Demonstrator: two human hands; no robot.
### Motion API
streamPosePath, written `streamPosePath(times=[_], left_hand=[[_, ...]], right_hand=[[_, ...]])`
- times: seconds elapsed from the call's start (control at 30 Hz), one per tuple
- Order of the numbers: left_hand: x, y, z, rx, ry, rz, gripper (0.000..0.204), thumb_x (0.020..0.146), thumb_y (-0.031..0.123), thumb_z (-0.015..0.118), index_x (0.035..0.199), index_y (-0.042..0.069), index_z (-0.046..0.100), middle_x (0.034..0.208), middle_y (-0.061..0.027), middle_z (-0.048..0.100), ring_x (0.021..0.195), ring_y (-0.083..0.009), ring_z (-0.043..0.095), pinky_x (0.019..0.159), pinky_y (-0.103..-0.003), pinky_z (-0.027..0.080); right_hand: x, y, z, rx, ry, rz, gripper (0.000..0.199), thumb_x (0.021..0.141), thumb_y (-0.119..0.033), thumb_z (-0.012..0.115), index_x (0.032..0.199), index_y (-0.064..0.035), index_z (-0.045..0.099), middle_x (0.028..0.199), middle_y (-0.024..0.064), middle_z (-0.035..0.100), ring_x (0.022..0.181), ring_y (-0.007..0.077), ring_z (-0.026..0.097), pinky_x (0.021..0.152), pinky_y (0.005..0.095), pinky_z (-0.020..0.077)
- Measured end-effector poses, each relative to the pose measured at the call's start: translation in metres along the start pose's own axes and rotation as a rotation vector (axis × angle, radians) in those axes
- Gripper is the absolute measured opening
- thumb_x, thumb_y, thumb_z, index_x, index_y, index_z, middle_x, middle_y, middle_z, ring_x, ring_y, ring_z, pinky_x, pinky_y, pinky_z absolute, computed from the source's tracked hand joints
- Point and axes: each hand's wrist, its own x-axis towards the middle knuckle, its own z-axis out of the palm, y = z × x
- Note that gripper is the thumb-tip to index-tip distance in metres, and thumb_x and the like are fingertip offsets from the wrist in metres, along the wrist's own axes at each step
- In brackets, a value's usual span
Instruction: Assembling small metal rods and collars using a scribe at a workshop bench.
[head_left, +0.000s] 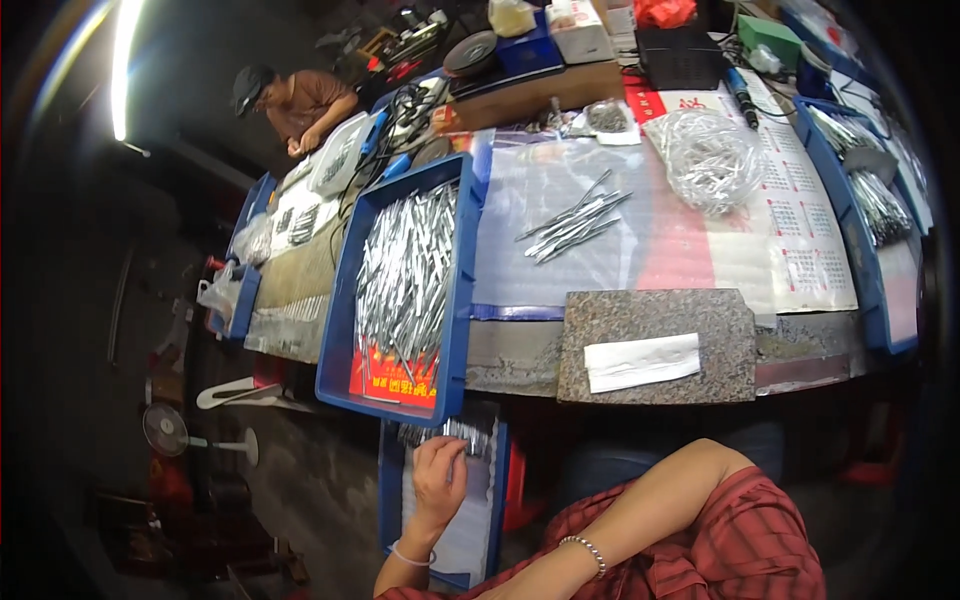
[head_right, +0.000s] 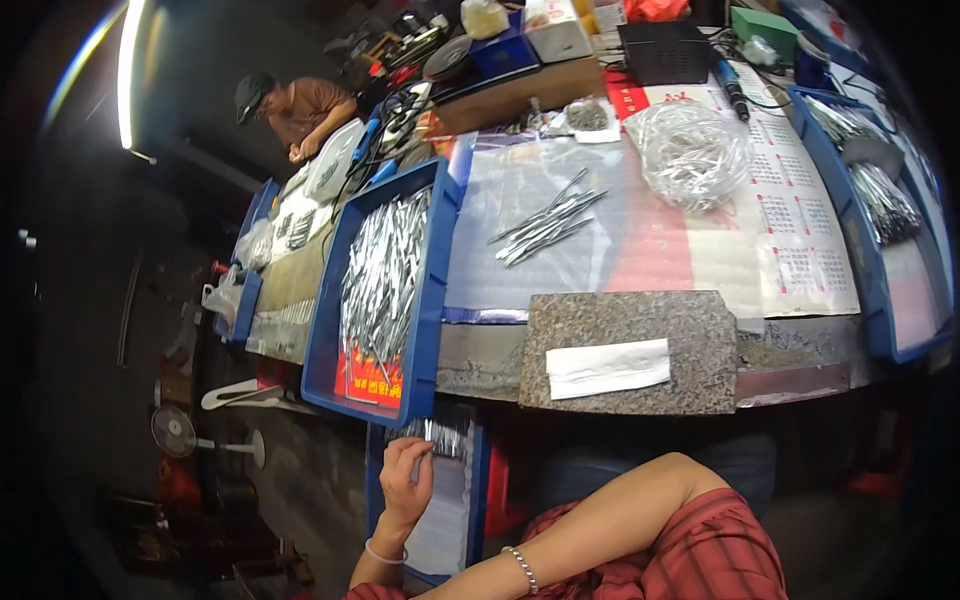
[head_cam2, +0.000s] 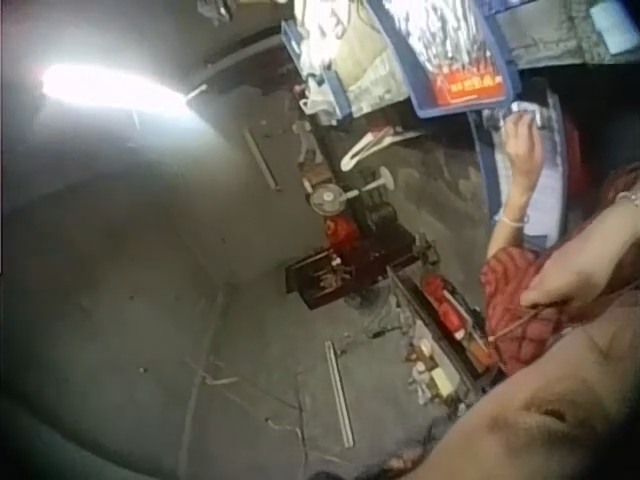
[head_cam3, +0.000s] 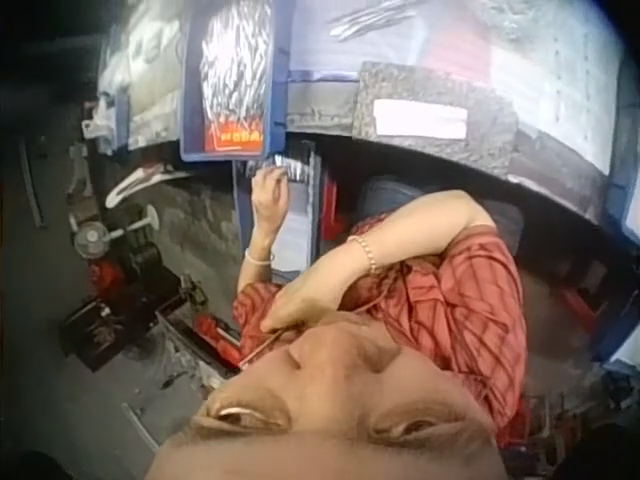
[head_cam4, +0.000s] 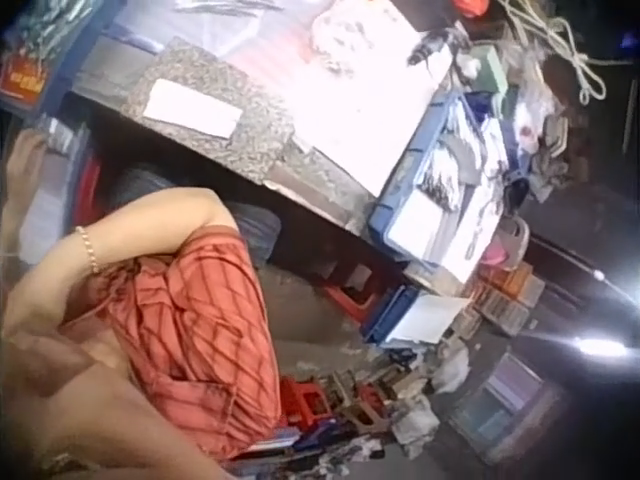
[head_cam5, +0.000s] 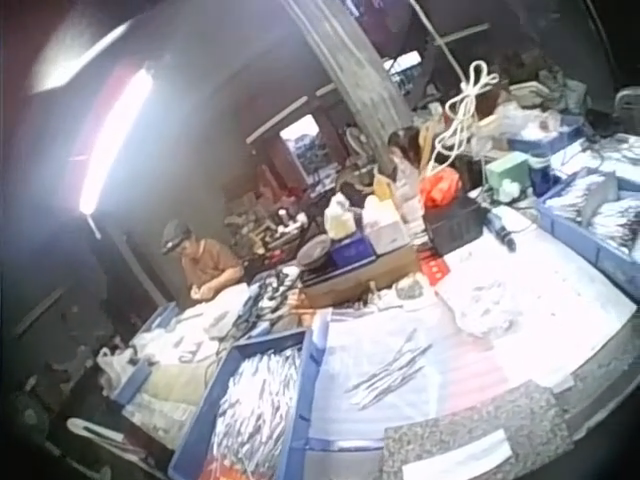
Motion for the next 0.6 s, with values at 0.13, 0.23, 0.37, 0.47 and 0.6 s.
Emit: streamPosePath(times=[0.13, 0.23, 0.37, 0.47, 0.6], left_hand=[[0.011, 0.017, -0.007, -0.017, -0.023, 0.040, 0.025, 0.076, -0.005, 0.066, 0.100, 0.004, 0.065, 0.097, -0.0129, 0.062, 0.089, -0.0310, 0.058, 0.078, -0.038, 0.047], [0.018, 0.029, -0.012, -0.004, -0.045, 0.087, 0.027, 0.076, -0.005, 0.067, 0.101, 0.005, 0.066, 0.098, -0.0125, 0.062, 0.088, -0.0309, 0.058, 0.078, -0.038, 0.047], [0.027, 0.045, -0.015, 0.009, -0.092, 0.176, 0.026, 0.074, -0.009, 0.066, 0.096, 0.005, 0.066, 0.096, -0.0131, 0.062, 0.087, -0.0302, 0.060, 0.075, -0.036, 0.049], [0.030, 0.046, -0.009, -0.016, -0.134, 0.217, 0.028, 0.073, -0.007, 0.067, 0.098, 0.005, 0.066, 0.097, -0.0122, 0.062, 0.087, -0.0298, 0.059, 0.076, -0.037, 0.048], [0.032, 0.050, -0.001, -0.071, -0.189, 0.252, 0.030, 0.073, -0.005, 0.068, 0.101, 0.006, 0.066, 0.099, -0.0116, 0.063, 0.088, -0.0295, 0.060, 0.078, -0.038, 0.046]], right_hand=[[0.002, -0.002, 0.007, 0.072, -0.041, 0.005, 0.027, 0.081, -0.008, 0.061, 0.100, 0.0093, 0.052, 0.086, 0.0239, 0.059, 0.079, 0.0293, 0.055, 0.072, 0.0379, 0.0446], [0.002, 0.005, 0.009, 0.104, -0.064, 0.002, 0.027, 0.079, -0.005, 0.062, 0.101, 0.0094, 0.054, 0.086, 0.0227, 0.061, 0.080, 0.0280, 0.056, 0.072, 0.0363, 0.0453], [0.001, 0.002, 0.010, 0.212, -0.097, 0.041, 0.026, 0.077, -0.003, 0.063, 0.100, 0.0082, 0.056, 0.084, 0.0219, 0.063, 0.079, 0.0263, 0.057, 0.071, 0.0350, 0.0460], [-0.005, -0.011, 0.010, 0.091, -0.054, 0.112, 0.023, 0.077, -0.002, 0.063, 0.097, 0.0083, 0.056, 0.082, 0.0195, 0.064, 0.077, 0.0236, 0.056, 0.070, 0.0354, 0.0457], [-0.019, -0.015, 0.015, 0.057, 0.114, 0.004, 0.022, 0.077, -0.002, 0.063, 0.095, 0.0086, 0.055, 0.078, 0.0174, 0.062, 0.075, 0.0209, 0.054, 0.069, 0.0355, 0.0454]])
